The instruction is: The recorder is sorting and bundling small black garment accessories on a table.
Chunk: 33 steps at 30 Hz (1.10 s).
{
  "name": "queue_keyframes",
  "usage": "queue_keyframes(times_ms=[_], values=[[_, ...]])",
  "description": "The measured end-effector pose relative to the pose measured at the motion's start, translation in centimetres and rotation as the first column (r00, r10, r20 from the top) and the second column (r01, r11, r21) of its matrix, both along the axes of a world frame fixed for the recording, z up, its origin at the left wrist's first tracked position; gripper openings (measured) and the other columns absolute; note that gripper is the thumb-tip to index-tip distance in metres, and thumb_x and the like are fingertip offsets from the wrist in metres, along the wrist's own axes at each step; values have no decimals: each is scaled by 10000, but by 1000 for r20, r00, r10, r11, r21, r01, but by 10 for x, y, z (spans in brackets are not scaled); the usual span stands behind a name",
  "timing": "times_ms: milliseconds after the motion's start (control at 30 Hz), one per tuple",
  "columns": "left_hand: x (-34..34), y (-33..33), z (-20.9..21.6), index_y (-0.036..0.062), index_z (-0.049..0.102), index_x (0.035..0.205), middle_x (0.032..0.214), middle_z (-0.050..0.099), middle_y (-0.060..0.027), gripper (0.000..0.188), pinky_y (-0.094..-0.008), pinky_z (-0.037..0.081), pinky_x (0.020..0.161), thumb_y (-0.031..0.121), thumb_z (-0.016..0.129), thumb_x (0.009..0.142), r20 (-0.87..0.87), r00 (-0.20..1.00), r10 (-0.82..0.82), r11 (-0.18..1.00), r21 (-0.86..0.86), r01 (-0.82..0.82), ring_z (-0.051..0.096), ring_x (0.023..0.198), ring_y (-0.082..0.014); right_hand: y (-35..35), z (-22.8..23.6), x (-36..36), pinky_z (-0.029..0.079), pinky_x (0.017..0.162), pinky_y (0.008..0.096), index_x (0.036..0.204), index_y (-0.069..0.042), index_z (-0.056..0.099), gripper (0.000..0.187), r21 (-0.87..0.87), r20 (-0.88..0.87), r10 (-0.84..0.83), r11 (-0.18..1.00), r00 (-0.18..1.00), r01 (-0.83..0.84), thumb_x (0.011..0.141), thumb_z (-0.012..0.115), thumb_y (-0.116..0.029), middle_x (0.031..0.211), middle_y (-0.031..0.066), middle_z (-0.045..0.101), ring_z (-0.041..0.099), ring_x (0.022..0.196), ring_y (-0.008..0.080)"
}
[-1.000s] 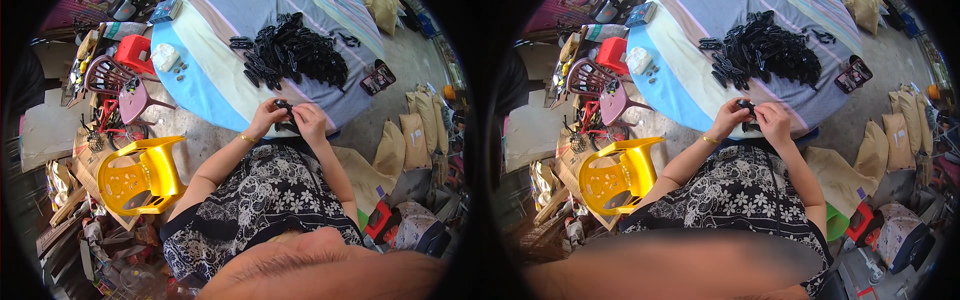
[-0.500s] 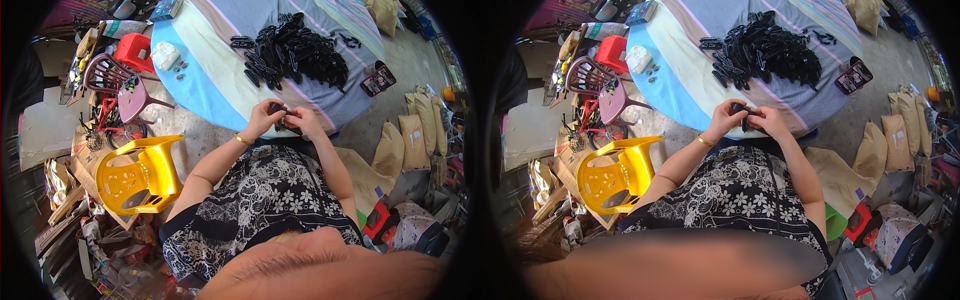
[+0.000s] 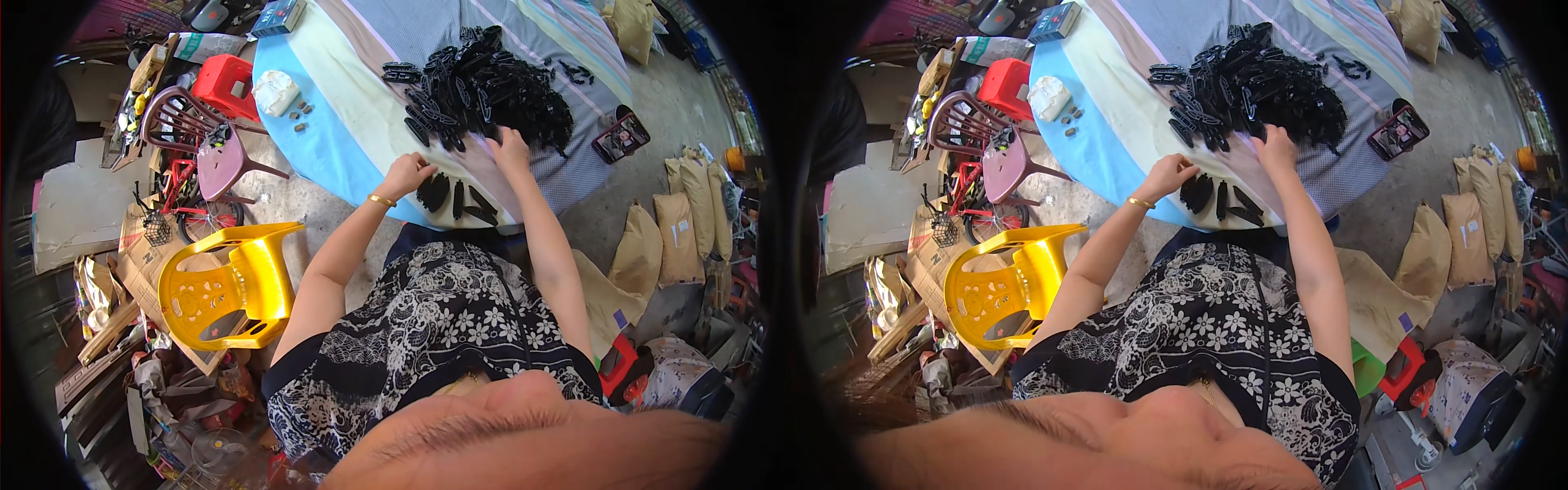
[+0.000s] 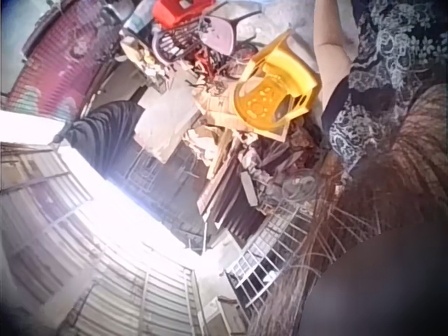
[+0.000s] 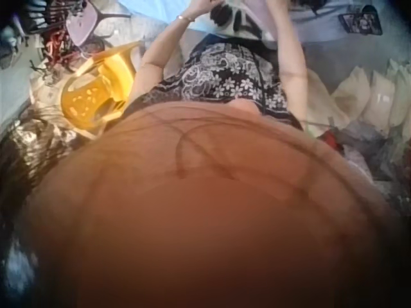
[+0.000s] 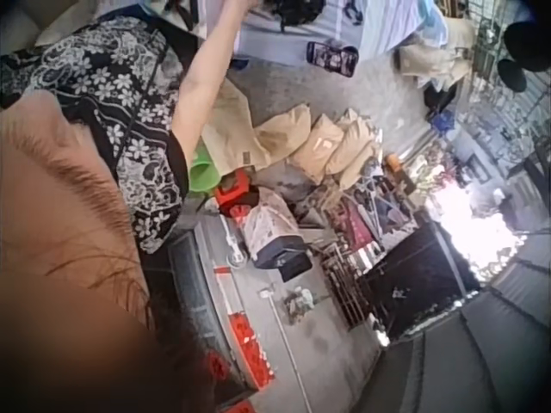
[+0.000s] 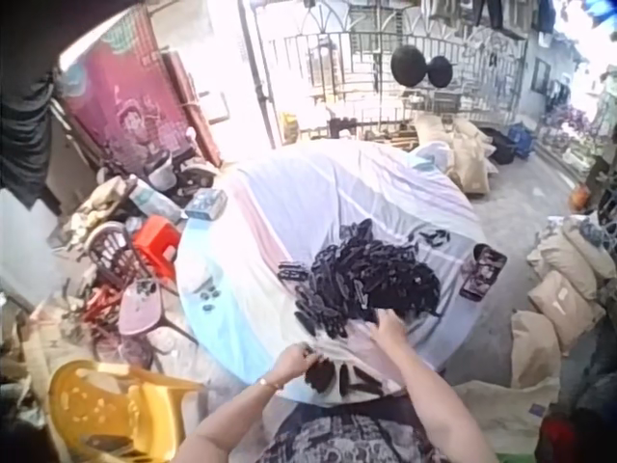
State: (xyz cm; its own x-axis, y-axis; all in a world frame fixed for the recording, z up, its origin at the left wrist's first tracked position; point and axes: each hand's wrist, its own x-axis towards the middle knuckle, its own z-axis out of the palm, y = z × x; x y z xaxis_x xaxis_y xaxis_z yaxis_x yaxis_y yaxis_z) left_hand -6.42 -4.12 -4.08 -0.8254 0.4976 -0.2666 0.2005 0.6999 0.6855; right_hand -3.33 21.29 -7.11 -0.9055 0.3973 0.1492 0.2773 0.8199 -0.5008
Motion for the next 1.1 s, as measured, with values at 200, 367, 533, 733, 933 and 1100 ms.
queue_keyframes(times_ms=[200,367,533,733,933,1100], values=[[-42,23,-6,-19,545,810,796,613,-202,529,-424,463,662,477,690,694,-286,838,465,880,47,-472,590,767,-372,0,1,-2,478,709,411,915,-67,608,241,8,76,70,997,995,-71,737,635,-228,906,114,596,590,830,319],[-62,20,-23,-28,557,815,783,613,-202,477,-406,474,678,387,730,657,-257,905,340,928,-63,-367,593,768,-359,4,0,12,482,671,424,816,-66,593,141,45,39,83,995,996,-84,720,627,-163,818,113,618,600,755,325],[-55,8,-27,-48,585,793,746,628,-183,320,-365,485,673,235,665,666,-206,918,340,931,-62,-359,610,728,-307,-2,10,49,489,638,389,780,-44,615,92,-133,-113,46,989,993,-61,729,613,-120,750,116,639,619,695,284],[14,25,24,25,398,1199,887,598,-68,505,-211,459,587,65,662,771,596,803,-6,652,611,-449,565,686,-105,-37,52,76,453,530,225,837,-12,652,98,-557,-360,10,800,933,-223,749,640,-53,732,89,644,597,594,124],[52,41,42,26,486,1136,819,598,-63,435,-235,510,581,42,684,749,597,788,-152,567,705,-425,592,648,-120,-60,91,84,475,529,227,826,-8,646,84,-435,-493,128,821,861,-371,743,657,-18,794,81,636,592,603,136],[59,42,41,-9,502,1096,838,613,-80,389,-245,525,607,25,677,750,611,780,-136,519,714,-470,607,689,-132,-62,97,87,485,586,280,797,-23,643,111,-219,-541,261,874,800,-434,690,659,6,797,82,626,602,686,214]])
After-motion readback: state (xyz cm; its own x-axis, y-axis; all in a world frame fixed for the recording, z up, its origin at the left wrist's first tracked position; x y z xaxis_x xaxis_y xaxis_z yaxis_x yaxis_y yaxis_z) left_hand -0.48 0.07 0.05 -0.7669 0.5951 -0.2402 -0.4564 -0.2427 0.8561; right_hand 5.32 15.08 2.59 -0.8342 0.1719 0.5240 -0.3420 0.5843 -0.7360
